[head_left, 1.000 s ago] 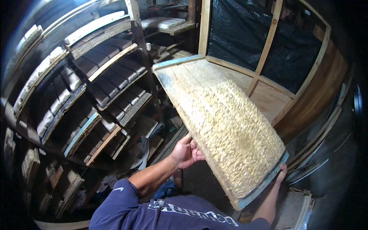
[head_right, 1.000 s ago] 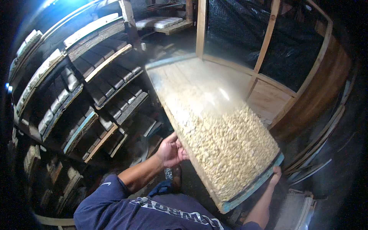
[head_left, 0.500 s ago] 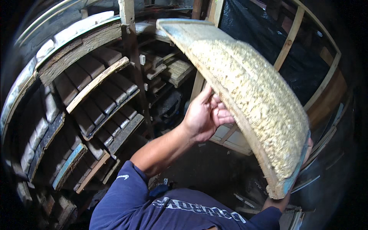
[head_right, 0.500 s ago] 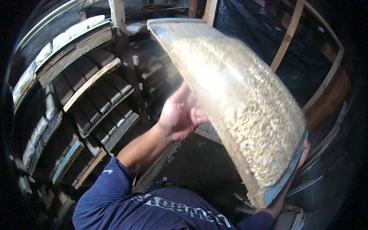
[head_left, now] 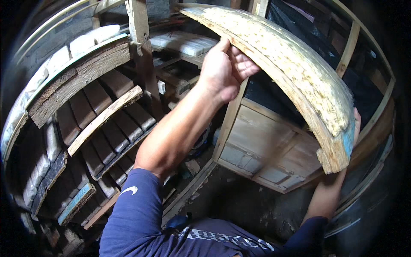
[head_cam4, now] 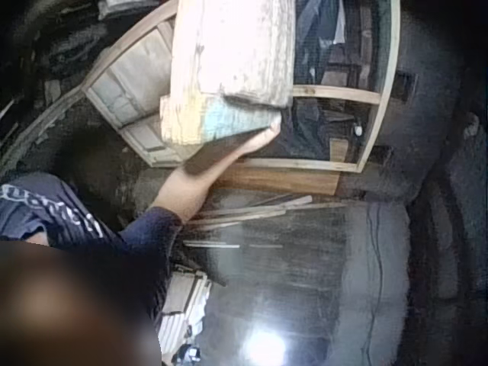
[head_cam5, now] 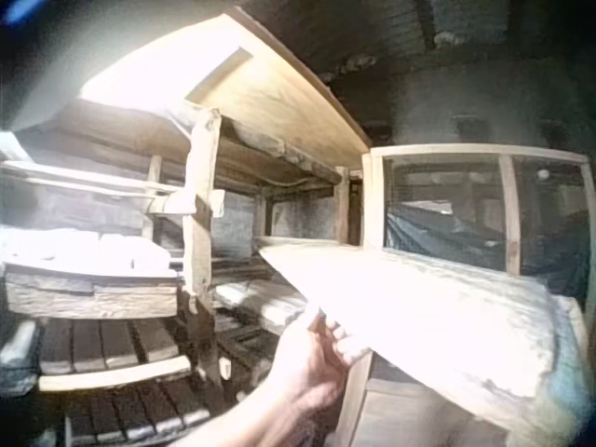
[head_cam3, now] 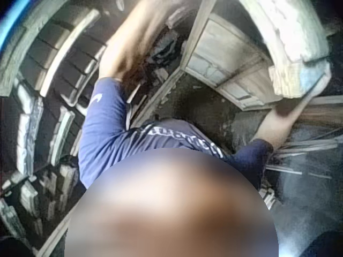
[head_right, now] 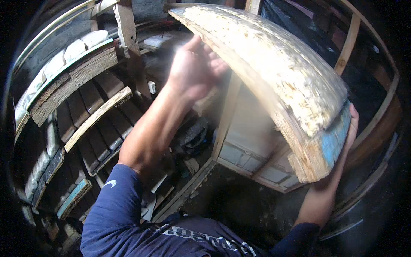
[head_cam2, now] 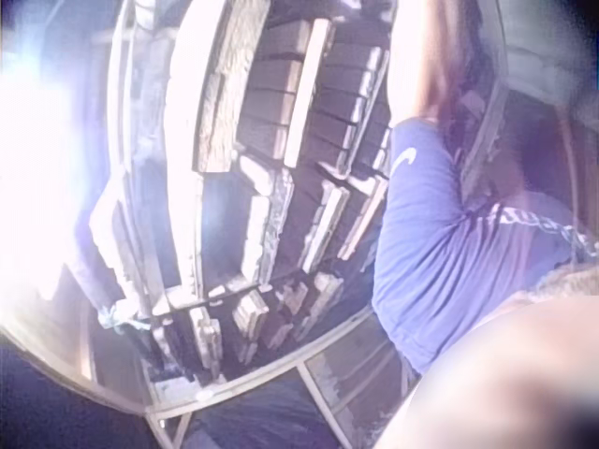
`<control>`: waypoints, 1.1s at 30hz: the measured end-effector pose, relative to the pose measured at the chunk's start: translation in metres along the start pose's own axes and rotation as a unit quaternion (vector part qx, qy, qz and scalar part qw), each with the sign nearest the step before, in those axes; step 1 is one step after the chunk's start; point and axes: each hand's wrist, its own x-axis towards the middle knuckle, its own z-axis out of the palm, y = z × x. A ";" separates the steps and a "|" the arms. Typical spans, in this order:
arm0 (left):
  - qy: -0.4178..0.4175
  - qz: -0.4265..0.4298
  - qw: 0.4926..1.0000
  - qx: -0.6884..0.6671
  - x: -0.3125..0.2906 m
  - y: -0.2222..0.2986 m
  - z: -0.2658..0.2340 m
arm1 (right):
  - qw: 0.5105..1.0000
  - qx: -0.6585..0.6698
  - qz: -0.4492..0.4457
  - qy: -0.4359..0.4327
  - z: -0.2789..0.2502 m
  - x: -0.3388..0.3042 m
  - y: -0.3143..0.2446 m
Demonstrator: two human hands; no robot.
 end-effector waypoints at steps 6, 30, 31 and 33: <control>0.070 0.094 0.993 0.032 0.068 0.015 -0.037 | 0.997 -0.021 -0.064 0.041 0.005 0.121 0.040; 0.274 0.226 0.924 0.144 0.237 0.066 -0.161 | 0.951 0.254 0.125 -0.122 0.043 0.390 0.190; 0.263 0.226 0.927 0.142 0.238 0.076 -0.172 | 0.948 0.270 0.128 -0.113 0.050 0.387 0.190; 0.244 0.209 0.930 0.180 0.234 0.075 -0.173 | 0.957 0.245 0.118 -0.103 0.050 0.395 0.194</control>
